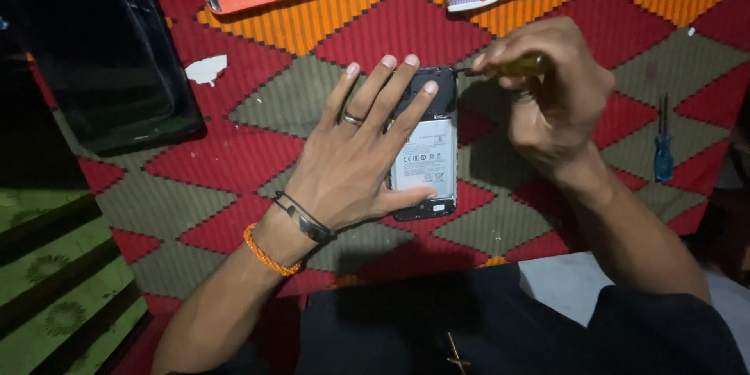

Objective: Cleaning a phone case with a toothbrush and then using a screwdriver to work on the internal components of a mobile phone.

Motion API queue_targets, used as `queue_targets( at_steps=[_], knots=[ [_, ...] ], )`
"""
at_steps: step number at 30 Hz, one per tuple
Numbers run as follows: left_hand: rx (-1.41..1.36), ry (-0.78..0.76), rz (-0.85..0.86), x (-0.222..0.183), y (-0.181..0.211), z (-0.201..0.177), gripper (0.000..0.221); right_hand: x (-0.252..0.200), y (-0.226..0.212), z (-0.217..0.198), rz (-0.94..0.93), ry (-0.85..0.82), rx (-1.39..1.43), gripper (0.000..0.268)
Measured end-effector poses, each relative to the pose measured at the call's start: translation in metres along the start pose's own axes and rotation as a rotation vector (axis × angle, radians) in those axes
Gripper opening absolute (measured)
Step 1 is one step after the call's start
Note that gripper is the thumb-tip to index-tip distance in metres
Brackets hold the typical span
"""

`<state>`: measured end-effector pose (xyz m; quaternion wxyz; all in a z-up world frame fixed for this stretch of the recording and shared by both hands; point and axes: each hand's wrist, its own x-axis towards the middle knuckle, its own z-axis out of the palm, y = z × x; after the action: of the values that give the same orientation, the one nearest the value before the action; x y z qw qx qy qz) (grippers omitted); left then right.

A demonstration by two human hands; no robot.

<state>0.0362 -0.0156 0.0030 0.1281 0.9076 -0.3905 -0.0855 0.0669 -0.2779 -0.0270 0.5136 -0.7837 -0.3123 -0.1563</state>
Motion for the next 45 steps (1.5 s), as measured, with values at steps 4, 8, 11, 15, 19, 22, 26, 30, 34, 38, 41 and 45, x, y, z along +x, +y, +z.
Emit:
queue_targets(
  at_steps=[4,8,11,15,19,22,26,30,34,38,41,45],
  knots=[
    [0.017,-0.003,-0.002,-0.001,0.001,-0.001,0.118,0.003,0.004,-0.006,-0.076,-0.101,-0.172,0.024],
    [0.015,0.019,-0.002,0.0,0.001,-0.001,0.117,0.0,0.017,-0.004,-0.114,-0.094,0.183,0.055],
    [0.01,0.012,-0.006,-0.001,0.001,-0.001,0.118,-0.002,0.013,0.001,-0.082,-0.025,0.136,0.03],
    [0.009,0.003,-0.007,-0.001,0.001,0.001,0.12,0.009,0.007,-0.001,-0.127,0.137,-0.138,0.025],
    [0.021,0.016,-0.003,-0.001,0.0,0.001,0.119,0.007,0.004,-0.001,-0.195,0.087,-0.087,0.033],
    [0.04,0.02,0.01,0.0,-0.002,0.003,0.117,0.005,-0.005,0.003,-0.103,0.097,-0.094,0.025],
    [-0.102,0.175,0.0,0.005,-0.005,-0.006,0.08,0.016,-0.014,-0.003,-0.037,0.011,-0.012,0.016],
    [-0.471,0.497,0.099,0.021,-0.012,-0.014,0.043,0.013,-0.008,-0.002,-0.089,-0.02,-0.013,0.025],
    [-0.702,0.482,0.218,0.049,-0.025,-0.024,0.036,0.02,-0.02,-0.001,-0.068,0.008,-0.051,0.024],
    [-0.857,0.443,0.305,0.076,-0.027,-0.009,0.03,0.02,-0.022,0.0,-0.033,0.059,-0.142,0.021],
    [-0.935,0.444,0.367,0.082,-0.028,-0.004,0.026,0.018,-0.02,-0.001,-0.044,0.071,-0.207,0.025],
    [-0.966,0.452,0.372,0.083,-0.032,-0.002,0.018,0.008,-0.014,0.0,-0.047,0.066,-0.231,0.03]
  ],
)
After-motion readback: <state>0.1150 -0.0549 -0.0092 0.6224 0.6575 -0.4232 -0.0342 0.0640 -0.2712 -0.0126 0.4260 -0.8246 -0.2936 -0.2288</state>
